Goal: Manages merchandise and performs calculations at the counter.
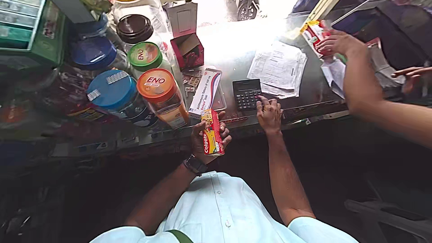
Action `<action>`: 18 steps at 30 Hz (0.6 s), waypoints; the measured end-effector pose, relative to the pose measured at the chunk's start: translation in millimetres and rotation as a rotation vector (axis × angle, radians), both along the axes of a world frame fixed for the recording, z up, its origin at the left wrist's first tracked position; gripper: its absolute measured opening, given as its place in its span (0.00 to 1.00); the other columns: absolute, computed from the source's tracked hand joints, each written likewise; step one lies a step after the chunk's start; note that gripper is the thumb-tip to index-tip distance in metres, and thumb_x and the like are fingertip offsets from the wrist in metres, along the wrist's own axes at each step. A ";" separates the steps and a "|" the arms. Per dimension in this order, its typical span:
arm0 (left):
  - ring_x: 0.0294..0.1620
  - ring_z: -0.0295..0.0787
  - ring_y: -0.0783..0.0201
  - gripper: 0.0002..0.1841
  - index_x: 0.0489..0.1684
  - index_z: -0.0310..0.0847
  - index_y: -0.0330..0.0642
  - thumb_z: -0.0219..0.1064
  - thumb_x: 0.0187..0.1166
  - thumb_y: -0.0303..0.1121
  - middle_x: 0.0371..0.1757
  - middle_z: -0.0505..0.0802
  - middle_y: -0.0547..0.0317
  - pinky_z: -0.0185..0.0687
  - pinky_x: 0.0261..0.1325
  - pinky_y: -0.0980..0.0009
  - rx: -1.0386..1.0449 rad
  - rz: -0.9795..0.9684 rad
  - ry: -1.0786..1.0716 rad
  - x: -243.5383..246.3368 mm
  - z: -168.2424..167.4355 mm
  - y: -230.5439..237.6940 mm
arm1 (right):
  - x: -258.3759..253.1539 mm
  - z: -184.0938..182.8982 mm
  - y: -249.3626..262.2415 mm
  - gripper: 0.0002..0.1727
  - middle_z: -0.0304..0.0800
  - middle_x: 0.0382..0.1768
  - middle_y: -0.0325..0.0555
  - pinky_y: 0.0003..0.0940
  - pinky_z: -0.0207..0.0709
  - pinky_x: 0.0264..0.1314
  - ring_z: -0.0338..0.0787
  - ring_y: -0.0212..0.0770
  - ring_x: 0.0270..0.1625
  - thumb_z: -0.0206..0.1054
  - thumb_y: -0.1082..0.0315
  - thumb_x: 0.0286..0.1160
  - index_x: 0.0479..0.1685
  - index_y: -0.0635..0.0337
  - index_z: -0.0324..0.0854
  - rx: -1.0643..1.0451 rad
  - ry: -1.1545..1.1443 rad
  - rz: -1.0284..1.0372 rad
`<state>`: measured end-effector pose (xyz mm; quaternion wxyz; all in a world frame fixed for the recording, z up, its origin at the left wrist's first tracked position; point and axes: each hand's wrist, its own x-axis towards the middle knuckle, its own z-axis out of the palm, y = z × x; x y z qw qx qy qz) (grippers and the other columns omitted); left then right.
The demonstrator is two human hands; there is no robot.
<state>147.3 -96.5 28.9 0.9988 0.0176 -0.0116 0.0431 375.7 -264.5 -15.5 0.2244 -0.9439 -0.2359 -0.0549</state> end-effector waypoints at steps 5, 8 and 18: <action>0.34 0.87 0.57 0.40 0.75 0.73 0.42 0.75 0.61 0.53 0.38 0.87 0.52 0.86 0.41 0.62 -0.007 0.027 0.034 3.1 0.0 -4.0 | 2.1 1.1 -2.5 0.26 0.80 0.65 0.69 0.74 0.69 0.60 0.79 0.73 0.66 0.48 0.45 0.92 0.78 0.42 0.79 0.023 0.022 -0.021; 0.35 0.87 0.55 0.36 0.71 0.74 0.42 0.68 0.66 0.56 0.39 0.87 0.51 0.87 0.44 0.61 -0.080 0.049 0.053 1.2 -1.5 -9.4 | 2.5 0.2 -2.7 0.26 0.80 0.65 0.69 0.74 0.69 0.60 0.78 0.73 0.66 0.47 0.45 0.92 0.79 0.41 0.78 0.015 0.034 -0.016; 0.24 0.86 0.60 0.30 0.51 0.86 0.40 0.70 0.66 0.59 0.34 0.91 0.54 0.80 0.27 0.70 -0.057 -0.109 -0.178 3.4 6.2 -14.2 | -31.3 33.7 -9.5 0.32 0.81 0.70 0.64 0.64 0.73 0.72 0.82 0.63 0.71 0.59 0.48 0.87 0.86 0.52 0.70 0.285 0.126 0.027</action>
